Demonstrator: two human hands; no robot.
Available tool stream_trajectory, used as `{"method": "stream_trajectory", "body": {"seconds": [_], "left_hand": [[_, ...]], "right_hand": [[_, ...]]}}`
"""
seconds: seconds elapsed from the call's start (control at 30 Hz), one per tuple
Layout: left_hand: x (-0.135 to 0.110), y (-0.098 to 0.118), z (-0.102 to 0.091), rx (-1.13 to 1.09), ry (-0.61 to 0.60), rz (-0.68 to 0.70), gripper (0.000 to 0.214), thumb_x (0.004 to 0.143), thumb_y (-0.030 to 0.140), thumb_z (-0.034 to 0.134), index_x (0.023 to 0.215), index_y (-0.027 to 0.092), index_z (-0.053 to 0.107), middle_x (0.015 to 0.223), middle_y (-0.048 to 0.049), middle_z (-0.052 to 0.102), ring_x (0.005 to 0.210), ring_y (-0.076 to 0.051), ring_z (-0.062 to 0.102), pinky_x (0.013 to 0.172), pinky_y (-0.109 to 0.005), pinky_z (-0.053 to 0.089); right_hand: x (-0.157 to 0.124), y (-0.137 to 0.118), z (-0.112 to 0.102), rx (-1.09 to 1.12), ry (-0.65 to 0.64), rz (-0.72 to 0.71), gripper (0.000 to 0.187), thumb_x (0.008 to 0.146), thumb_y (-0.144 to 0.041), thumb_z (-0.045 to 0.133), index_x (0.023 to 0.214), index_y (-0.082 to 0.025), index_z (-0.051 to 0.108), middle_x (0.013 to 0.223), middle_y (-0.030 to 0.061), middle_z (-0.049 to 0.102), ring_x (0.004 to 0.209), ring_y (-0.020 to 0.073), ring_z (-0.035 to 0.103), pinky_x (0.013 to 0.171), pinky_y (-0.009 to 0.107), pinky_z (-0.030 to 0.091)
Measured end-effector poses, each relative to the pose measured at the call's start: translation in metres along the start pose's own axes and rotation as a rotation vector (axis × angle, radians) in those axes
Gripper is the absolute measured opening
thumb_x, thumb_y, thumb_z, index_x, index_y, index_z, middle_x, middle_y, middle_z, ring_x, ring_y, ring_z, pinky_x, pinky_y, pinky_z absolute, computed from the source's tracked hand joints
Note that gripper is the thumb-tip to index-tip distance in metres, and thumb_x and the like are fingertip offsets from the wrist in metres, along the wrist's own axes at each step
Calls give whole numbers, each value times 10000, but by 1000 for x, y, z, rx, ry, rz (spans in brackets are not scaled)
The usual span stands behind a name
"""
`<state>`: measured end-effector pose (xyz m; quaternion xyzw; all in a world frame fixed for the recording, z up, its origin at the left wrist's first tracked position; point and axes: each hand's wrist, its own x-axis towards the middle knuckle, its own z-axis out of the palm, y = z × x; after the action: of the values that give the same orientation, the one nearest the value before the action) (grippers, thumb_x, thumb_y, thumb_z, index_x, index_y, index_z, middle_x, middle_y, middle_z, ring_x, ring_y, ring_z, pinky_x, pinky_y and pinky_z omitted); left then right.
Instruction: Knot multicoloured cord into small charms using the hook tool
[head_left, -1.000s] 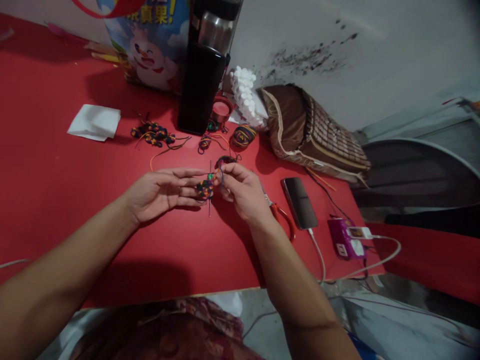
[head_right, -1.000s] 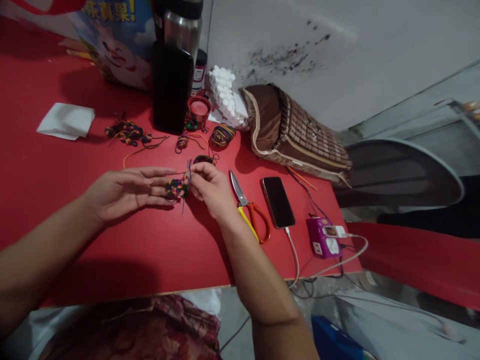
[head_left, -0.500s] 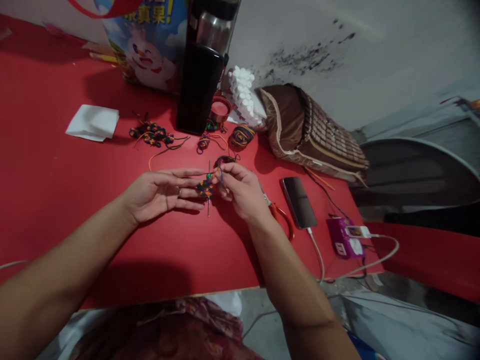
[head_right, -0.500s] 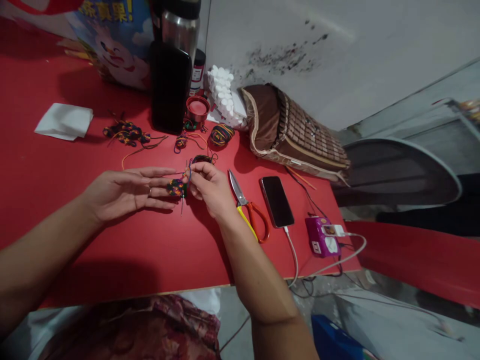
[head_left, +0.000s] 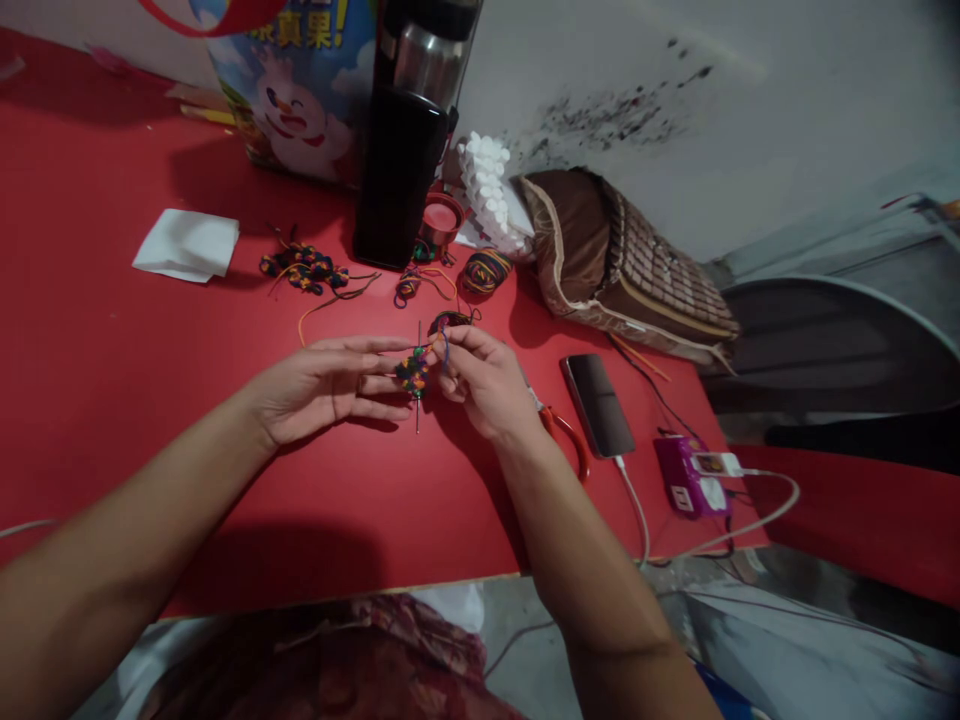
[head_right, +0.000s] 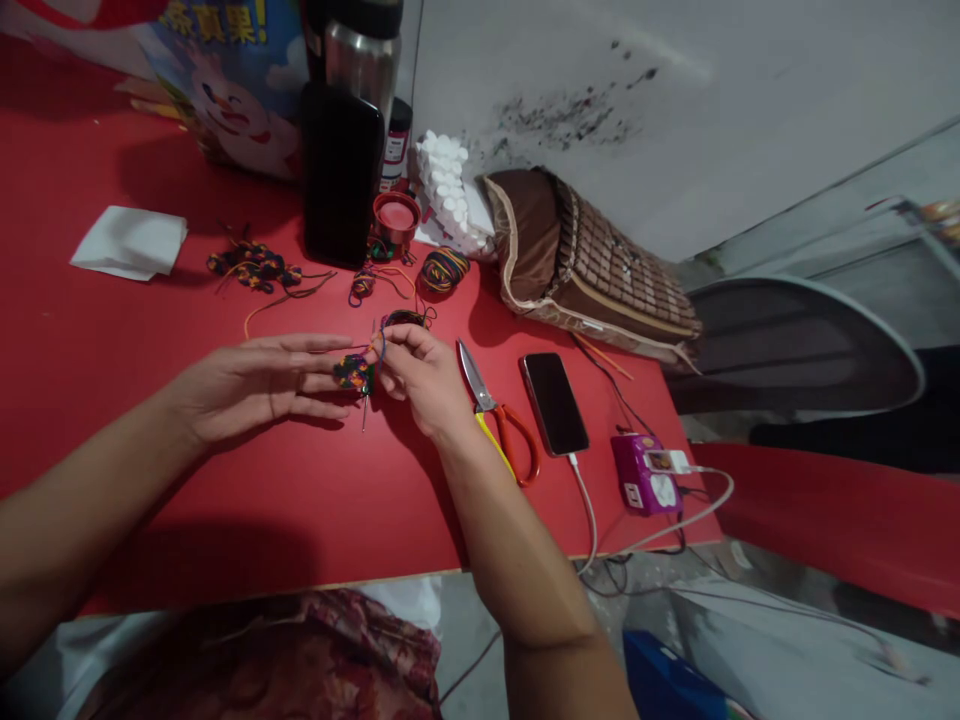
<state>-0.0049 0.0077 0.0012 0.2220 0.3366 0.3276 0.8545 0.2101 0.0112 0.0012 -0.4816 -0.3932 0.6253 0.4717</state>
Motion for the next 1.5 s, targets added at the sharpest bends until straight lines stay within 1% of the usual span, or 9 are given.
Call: {"method": "stream_trajectory", "body": {"seconds": [0.13,0.27,0.43,0.57,0.77,0.93,1.07,1.2,1.5], "left_hand": [[1,-5,2,75,117,79,376,789,68,818,1155,150,789,1087,-152,827,800,-270,822,736,-411,703],[2,-6,6,115,196,148,332,775,29,818,1085,144,799,978,-108,830,741,-212,809,687,-311,693],[-1,-5,11,159,243,199,332,755,80,863,1071,146,786,917,-72,814,716,-177,785,755,-311,681],[-2,-6,9,199,241,185,358,712,138,907,1053,186,808,877,-41,800,659,-133,735,674,-252,631],[1,-4,7,147,262,195,382,680,91,896,1041,189,820,818,-28,779,622,-139,731,585,-227,607],[2,-2,10,78,250,203,315,691,17,842,981,137,808,854,-61,794,724,-194,799,680,-259,664],[3,-4,10,53,247,203,288,702,-8,823,955,126,793,899,-71,807,754,-197,806,715,-276,679],[4,-5,8,46,247,211,301,711,-23,810,978,114,792,860,-66,802,734,-163,790,756,-263,676],[2,-6,10,148,259,212,300,701,79,867,983,162,810,760,-15,762,548,-107,689,505,-181,545]], "right_hand": [[-6,-1,7,23,-56,38,339,712,-386,910,853,-207,659,672,-60,652,460,44,464,407,187,241],[-14,-6,13,-5,-146,131,408,774,-520,870,935,-207,663,618,-90,595,437,54,501,383,186,252],[-16,-3,14,-129,-207,156,517,715,-458,931,1065,-193,658,693,-70,683,440,54,509,378,198,287],[-16,7,16,-164,-233,88,392,742,-383,907,983,-192,664,703,-48,721,475,61,521,413,201,353],[-20,-1,14,-169,-155,-65,153,841,-311,828,820,-187,741,678,-18,733,431,43,451,413,215,316],[-24,-10,11,-233,-57,-232,31,867,-271,813,863,-247,833,695,-20,731,455,73,489,448,255,377],[-28,-12,12,-339,-52,-373,145,917,-252,772,998,-320,871,697,-21,692,535,106,559,573,306,507],[-28,-10,11,-336,-174,-403,156,926,-226,774,995,-327,870,971,19,742,589,87,626,596,305,566],[-18,-3,4,-329,-169,-472,243,974,-173,709,1091,-334,849,881,-5,724,651,89,648,593,257,582]]}}
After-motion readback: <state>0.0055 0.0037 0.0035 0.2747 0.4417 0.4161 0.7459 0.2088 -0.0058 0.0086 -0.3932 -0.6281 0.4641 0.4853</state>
